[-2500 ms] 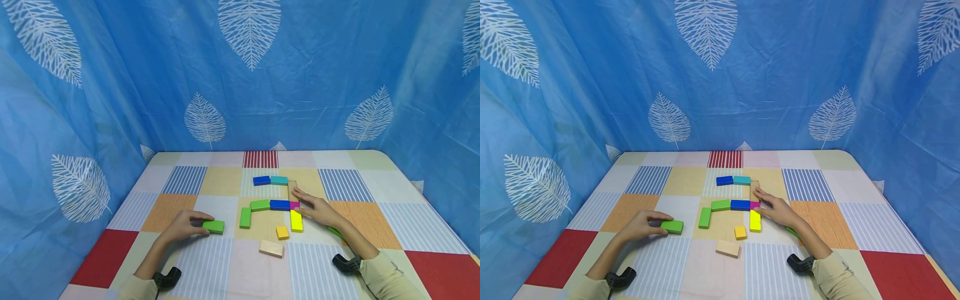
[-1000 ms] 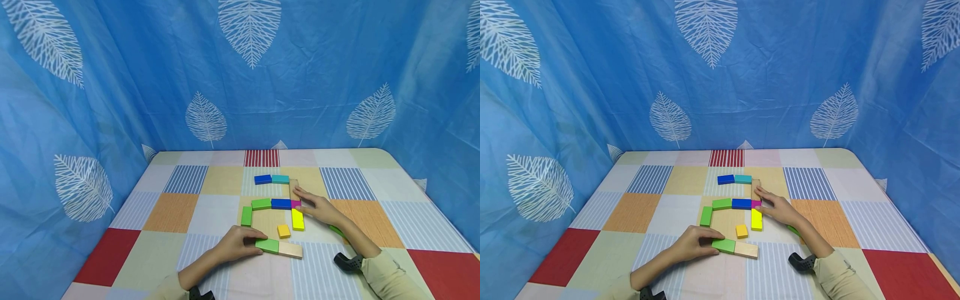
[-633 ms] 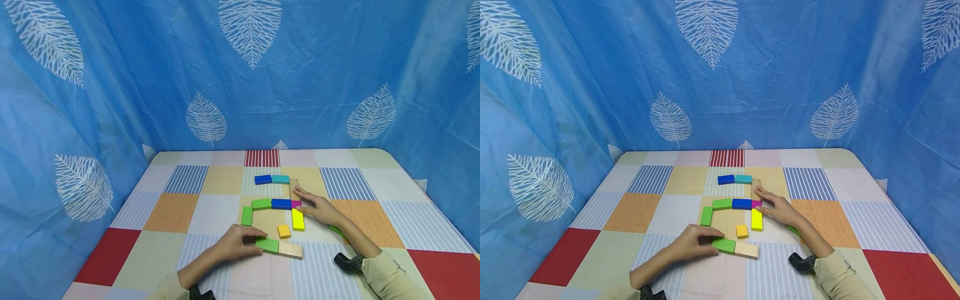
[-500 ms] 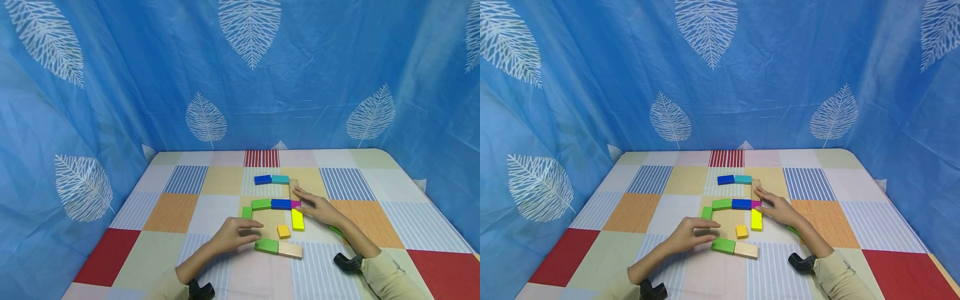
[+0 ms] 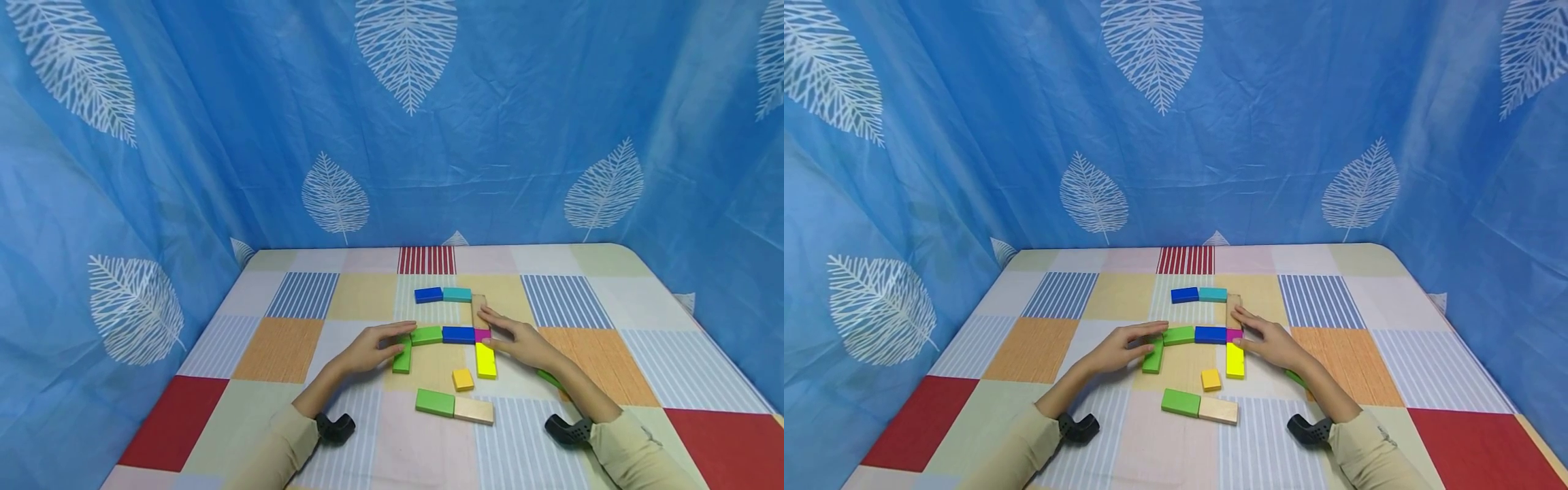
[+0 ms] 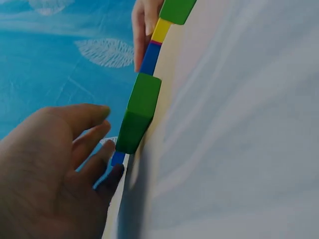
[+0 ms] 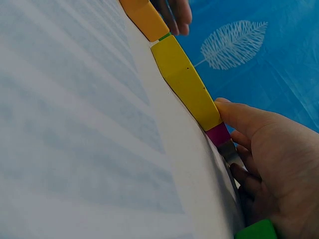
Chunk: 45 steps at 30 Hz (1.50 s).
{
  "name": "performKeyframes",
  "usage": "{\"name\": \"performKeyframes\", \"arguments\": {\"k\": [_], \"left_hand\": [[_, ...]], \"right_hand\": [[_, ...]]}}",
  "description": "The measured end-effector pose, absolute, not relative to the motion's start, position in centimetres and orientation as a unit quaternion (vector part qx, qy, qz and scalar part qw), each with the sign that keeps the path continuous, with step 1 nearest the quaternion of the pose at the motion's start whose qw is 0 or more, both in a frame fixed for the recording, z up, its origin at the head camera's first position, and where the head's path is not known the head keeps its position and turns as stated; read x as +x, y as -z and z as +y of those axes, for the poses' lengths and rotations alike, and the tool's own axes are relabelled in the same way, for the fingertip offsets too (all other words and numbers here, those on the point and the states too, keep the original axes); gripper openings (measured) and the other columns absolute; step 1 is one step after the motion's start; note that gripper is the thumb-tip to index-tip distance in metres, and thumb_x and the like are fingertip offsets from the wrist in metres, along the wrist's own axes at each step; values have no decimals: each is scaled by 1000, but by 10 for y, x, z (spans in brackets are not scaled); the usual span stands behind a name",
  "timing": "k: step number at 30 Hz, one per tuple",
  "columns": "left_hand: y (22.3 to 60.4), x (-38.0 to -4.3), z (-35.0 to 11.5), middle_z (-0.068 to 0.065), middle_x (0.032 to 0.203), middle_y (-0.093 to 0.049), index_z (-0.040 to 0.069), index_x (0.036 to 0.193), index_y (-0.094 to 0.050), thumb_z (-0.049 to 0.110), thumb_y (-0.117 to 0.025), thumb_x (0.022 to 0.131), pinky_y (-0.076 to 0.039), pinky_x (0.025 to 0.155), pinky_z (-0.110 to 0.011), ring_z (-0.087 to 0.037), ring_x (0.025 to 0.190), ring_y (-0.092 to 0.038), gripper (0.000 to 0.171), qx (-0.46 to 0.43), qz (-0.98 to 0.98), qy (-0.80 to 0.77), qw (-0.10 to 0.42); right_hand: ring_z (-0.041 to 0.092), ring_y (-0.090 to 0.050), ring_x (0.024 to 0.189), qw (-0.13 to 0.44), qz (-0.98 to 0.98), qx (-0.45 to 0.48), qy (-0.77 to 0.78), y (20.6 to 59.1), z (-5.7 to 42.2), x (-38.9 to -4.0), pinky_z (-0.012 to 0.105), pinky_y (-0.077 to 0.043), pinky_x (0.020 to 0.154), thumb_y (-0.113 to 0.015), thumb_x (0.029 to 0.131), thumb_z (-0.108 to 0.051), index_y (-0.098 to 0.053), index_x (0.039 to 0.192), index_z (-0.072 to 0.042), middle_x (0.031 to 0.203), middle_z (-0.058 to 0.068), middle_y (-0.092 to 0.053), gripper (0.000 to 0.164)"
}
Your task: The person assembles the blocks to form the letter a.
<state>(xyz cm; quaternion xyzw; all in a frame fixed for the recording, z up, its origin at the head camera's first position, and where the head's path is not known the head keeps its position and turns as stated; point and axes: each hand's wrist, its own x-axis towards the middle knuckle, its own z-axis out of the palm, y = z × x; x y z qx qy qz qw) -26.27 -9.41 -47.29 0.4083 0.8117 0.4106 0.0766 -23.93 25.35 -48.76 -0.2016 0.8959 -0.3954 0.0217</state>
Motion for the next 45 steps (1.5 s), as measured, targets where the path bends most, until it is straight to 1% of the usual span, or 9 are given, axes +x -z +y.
{"name": "performKeyframes", "arguments": {"k": [13,17,21,27,30,33,38,41,45], "left_hand": [[479,-268,-98,6,141,-41,14,138,-45,13,-51,95,-29,106,-31,-10,130,-33,44,393,822,-394,118],[480,-268,-97,6,141,-41,14,138,-45,13,-51,95,-29,106,-31,-10,130,-33,44,392,821,-398,119],[481,-269,-97,6,141,-41,13,138,-45,12,-52,94,-29,106,-30,-10,130,-34,44,395,819,-400,116],[480,-268,-94,7,140,-42,13,137,-46,13,-52,94,-29,105,-29,-9,129,-35,43,396,818,-401,112],[480,-267,-95,5,140,-43,11,137,-47,12,-53,94,-30,105,-30,-11,129,-35,43,397,818,-401,110],[480,-268,-96,6,139,-43,12,136,-47,12,-53,94,-30,105,-30,-10,129,-35,43,394,820,-399,108],[480,-268,-96,6,140,-43,11,137,-47,12,-52,94,-30,105,-30,-11,130,-35,43,396,821,-396,111],[474,-264,-95,0,140,-43,8,136,-46,11,-51,94,-30,105,-32,-15,130,-36,42,404,817,-397,106],[453,-252,-93,-12,138,-44,-2,133,-47,5,-51,93,-32,104,-35,-26,128,-38,41,412,814,-396,104]], "right_hand": [[35,-24,134,15,899,-202,388,487,251,-242,56,-22,104,-61,87,-40,-40,141,-15,148,8,-28,63],[32,-31,132,-3,892,-195,409,487,250,-242,51,-27,104,-64,86,-37,-45,138,-14,145,8,-36,60],[31,-42,125,-48,878,-178,441,484,251,-242,49,-35,99,-63,88,-32,-56,129,-11,134,8,-50,46],[28,-54,110,-160,860,-138,464,475,252,-239,53,-40,93,-59,91,-24,-67,110,-10,109,5,-65,25],[19,-59,102,-191,857,-139,458,470,245,-233,43,-45,90,-60,91,-20,-70,103,-11,100,0,-68,18],[10,-60,97,-205,855,-156,449,464,232,-220,26,-45,87,-63,89,-14,-70,100,-14,95,-4,-69,13],[21,-63,94,-201,833,-249,452,446,195,-178,15,-42,88,-67,81,4,-69,99,-5,97,5,-69,21],[27,-64,91,-200,817,-308,445,440,173,-155,23,-49,83,-69,73,11,-66,100,3,97,12,-68,28],[22,-65,90,-173,811,-344,440,463,161,-143,32,-53,75,-70,77,5,-63,112,0,106,10,-67,36]]}}
